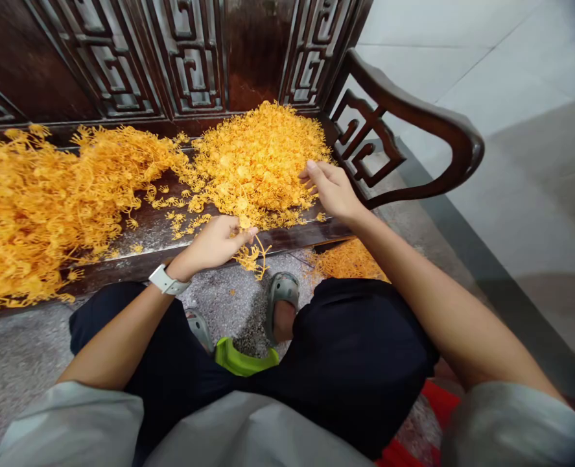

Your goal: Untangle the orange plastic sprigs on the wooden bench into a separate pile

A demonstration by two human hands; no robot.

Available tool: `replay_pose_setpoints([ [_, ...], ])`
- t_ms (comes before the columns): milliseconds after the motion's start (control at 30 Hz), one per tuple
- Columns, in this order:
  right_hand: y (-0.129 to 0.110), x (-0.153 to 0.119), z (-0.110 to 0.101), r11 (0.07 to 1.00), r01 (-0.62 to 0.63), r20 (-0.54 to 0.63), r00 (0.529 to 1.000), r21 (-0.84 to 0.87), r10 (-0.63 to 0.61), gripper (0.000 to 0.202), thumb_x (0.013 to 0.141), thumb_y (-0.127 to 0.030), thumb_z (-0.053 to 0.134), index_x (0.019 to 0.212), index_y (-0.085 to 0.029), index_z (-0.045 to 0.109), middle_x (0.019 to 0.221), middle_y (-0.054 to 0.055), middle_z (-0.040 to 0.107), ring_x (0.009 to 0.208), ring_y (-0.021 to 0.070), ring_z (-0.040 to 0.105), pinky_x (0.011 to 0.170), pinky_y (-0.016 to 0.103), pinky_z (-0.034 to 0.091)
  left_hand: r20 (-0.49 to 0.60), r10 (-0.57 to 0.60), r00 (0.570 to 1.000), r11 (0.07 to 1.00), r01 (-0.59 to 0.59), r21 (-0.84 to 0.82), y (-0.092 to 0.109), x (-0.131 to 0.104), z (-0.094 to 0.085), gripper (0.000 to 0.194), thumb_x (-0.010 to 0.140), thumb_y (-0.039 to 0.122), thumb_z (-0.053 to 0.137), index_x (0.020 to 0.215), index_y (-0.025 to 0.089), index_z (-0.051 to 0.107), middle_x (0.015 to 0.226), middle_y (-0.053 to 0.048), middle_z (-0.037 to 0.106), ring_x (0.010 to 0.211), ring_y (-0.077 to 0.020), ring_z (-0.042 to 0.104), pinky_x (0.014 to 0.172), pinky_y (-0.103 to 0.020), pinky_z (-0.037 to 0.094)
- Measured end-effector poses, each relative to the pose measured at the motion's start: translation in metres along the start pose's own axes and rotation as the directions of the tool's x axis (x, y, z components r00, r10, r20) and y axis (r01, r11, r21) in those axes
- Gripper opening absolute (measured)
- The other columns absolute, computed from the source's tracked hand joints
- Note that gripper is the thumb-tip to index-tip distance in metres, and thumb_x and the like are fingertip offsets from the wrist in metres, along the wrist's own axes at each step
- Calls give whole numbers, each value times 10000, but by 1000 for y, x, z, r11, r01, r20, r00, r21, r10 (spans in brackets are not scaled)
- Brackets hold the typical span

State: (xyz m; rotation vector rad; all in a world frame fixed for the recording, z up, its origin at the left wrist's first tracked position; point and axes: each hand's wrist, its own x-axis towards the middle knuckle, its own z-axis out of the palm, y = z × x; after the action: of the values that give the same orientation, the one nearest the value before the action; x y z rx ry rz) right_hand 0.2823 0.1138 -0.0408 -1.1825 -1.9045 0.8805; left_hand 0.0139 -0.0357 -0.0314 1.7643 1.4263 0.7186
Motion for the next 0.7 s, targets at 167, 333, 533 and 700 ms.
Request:
replay_pose_setpoints([
  [167, -61, -16, 46, 930, -84, 261, 965, 357, -12, 662, 913, -877, 589, 987, -220, 598, 838, 28, 617, 689, 131, 573, 592, 258, 456, 54, 0, 999, 996, -4, 85, 0, 1, 5, 496, 982, 559, 638, 664, 180, 597, 613, -14, 552, 624, -147, 479, 638, -291, 362],
  [333, -74, -18, 57, 935, -19, 283, 955, 354, -88, 701, 884, -909, 571, 876, -208, 551, 724, -13, 490, 674, 117, 463, 603, 250, 391, 168, -5, 986, 980, -29, 196, 0, -1, 15, 484, 1001, 521, 599, 647, 194, 558, 612, -13, 562, 584, -145, 466, 614, -315, 295],
  [533, -70, -18, 59, 975, 109, 220, 964, 194, -151, 630, 966, -801, 597, 769, -209, 508, 687, -25, 359, 701, 136, 374, 681, 289, 390, 305, 14, 952, 956, -103, 275, 5, -5, 41, 384, 973, 296, 598, 627, 207, 459, 564, 9, 495, 532, -134, 407, 608, -331, 220],
  [700, -30, 0, 43, 980, 99, 79, 990, 173, -114, 579, 982, -722, 651, 744, -218, 496, 684, -9, 376, 733, 163, 426, 746, 329, 464, 250, 93, 964, 961, -153, 231, 3, -7, 24, 429, 1045, 402, 544, 668, 203, 499, 578, 23, 465, 538, -130, 402, 601, -324, 230],
])
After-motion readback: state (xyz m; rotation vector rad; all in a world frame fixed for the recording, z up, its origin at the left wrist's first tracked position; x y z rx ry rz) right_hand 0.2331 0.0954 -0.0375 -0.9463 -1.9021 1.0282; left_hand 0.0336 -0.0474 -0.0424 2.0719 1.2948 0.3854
